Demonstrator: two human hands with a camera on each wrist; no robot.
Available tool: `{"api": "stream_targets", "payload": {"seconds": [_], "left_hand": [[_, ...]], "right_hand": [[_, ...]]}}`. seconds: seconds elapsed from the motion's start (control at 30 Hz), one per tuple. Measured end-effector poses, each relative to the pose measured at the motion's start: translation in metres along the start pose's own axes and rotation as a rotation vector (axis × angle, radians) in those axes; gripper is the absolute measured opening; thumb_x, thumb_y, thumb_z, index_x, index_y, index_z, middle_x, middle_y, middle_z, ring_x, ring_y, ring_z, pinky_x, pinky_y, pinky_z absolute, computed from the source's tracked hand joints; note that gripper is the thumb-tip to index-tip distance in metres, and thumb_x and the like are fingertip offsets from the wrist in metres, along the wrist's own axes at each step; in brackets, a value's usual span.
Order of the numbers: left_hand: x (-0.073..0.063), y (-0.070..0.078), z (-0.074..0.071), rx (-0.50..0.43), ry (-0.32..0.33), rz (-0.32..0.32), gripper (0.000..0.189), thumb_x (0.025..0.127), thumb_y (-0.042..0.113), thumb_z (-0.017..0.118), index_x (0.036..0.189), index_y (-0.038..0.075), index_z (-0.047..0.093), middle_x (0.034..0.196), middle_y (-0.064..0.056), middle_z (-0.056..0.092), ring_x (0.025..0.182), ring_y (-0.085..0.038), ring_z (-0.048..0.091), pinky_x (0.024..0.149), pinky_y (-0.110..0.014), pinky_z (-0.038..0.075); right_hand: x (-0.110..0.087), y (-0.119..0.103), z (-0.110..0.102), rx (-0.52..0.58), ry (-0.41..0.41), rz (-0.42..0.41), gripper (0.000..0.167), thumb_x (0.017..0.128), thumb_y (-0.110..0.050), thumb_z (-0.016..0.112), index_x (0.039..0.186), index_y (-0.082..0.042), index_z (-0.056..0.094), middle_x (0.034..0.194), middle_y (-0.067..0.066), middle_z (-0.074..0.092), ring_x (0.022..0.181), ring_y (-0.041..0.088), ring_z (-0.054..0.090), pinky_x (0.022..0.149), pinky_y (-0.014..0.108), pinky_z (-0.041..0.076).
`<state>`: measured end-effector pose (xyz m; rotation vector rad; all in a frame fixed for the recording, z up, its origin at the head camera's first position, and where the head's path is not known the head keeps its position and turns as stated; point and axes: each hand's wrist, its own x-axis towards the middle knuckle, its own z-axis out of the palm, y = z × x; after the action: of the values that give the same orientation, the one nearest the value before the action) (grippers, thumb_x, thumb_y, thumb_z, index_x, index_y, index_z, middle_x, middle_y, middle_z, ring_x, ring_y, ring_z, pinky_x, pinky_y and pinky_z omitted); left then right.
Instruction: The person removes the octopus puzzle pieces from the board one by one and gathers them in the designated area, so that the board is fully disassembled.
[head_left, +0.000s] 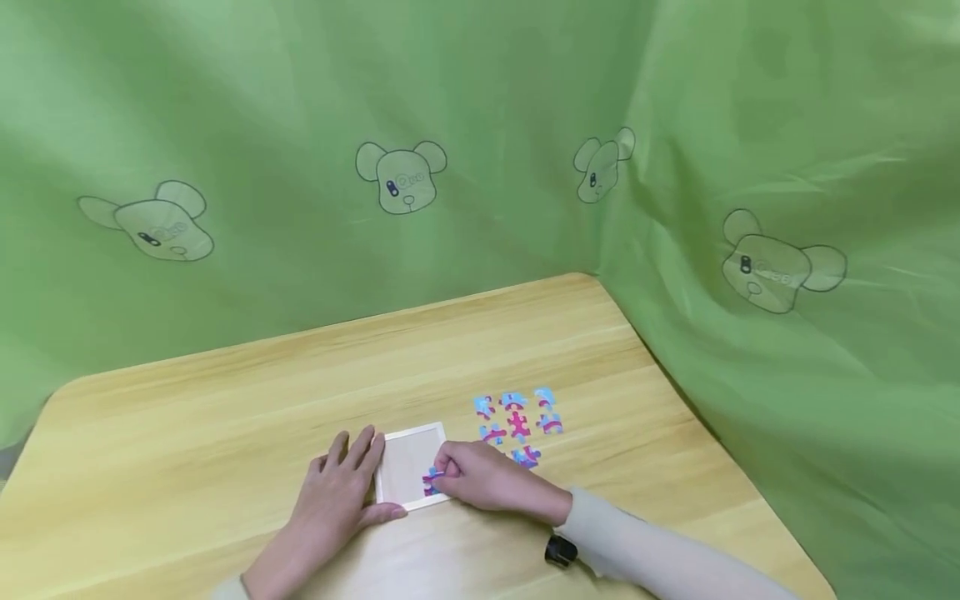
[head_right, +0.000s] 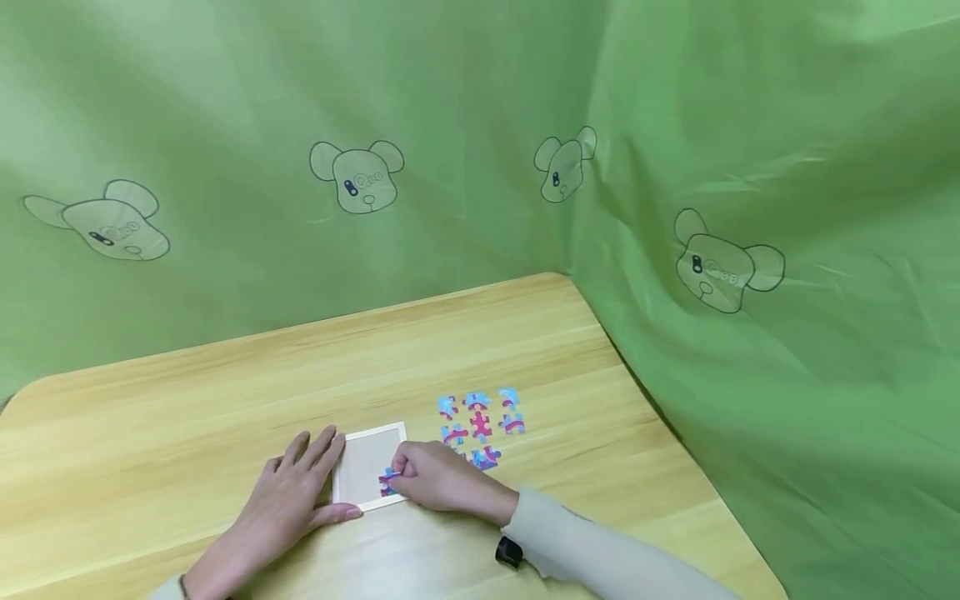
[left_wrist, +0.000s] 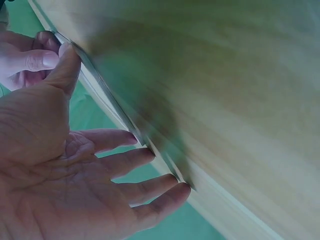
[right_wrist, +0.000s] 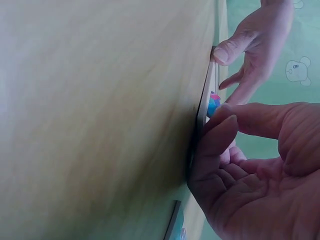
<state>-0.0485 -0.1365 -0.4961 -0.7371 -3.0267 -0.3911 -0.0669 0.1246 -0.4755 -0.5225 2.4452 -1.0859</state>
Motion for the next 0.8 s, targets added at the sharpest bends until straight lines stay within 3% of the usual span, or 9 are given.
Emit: {"api": "stream_targets", "payload": {"seconds": [0.27,0.57,0.67,0.8], "left_hand": [[0.002,0.002,-0.001,0.005,0.005,-0.019,0.106,0.082,0.072,0.080,0.157,0.001,0.055,0.158,-0.032,0.048,0.141,-0.060,0.047,0.100,-0.071,0.051],[0.001,0.001,-0.001,0.013,0.006,-0.002,0.108,0.083,0.075,0.077,0.158,-0.001,0.054,0.159,-0.031,0.049,0.140,-0.058,0.049,0.099,-0.069,0.052],[0.000,0.000,-0.002,0.012,0.012,0.015,0.112,0.083,0.078,0.075,0.157,-0.004,0.053,0.158,-0.032,0.050,0.139,-0.057,0.050,0.097,-0.069,0.052],[-0.001,-0.002,-0.005,-0.024,-0.002,0.012,0.115,0.085,0.079,0.073,0.159,-0.006,0.048,0.159,-0.033,0.048,0.141,-0.058,0.049,0.099,-0.071,0.051]], "right_hand": [[-0.004,0.001,-0.006,0.068,0.017,-0.048,0.010,0.102,-0.018,0.077,0.097,-0.015,0.068,0.084,-0.005,0.065,0.074,0.011,0.060,0.068,0.026,0.052],[-0.023,0.012,-0.023,0.237,0.045,-0.060,0.009,0.107,-0.019,0.073,0.105,-0.011,0.070,0.083,0.010,0.073,0.070,0.030,0.072,0.060,0.023,0.048],[-0.030,0.021,-0.031,0.269,0.082,-0.057,0.009,0.105,-0.018,0.074,0.105,-0.010,0.071,0.085,0.012,0.073,0.072,0.029,0.071,0.062,0.023,0.052],[-0.042,0.033,-0.041,0.218,0.172,-0.048,0.009,0.102,-0.018,0.078,0.105,-0.011,0.074,0.087,0.005,0.071,0.075,0.020,0.066,0.067,0.024,0.055]]}}
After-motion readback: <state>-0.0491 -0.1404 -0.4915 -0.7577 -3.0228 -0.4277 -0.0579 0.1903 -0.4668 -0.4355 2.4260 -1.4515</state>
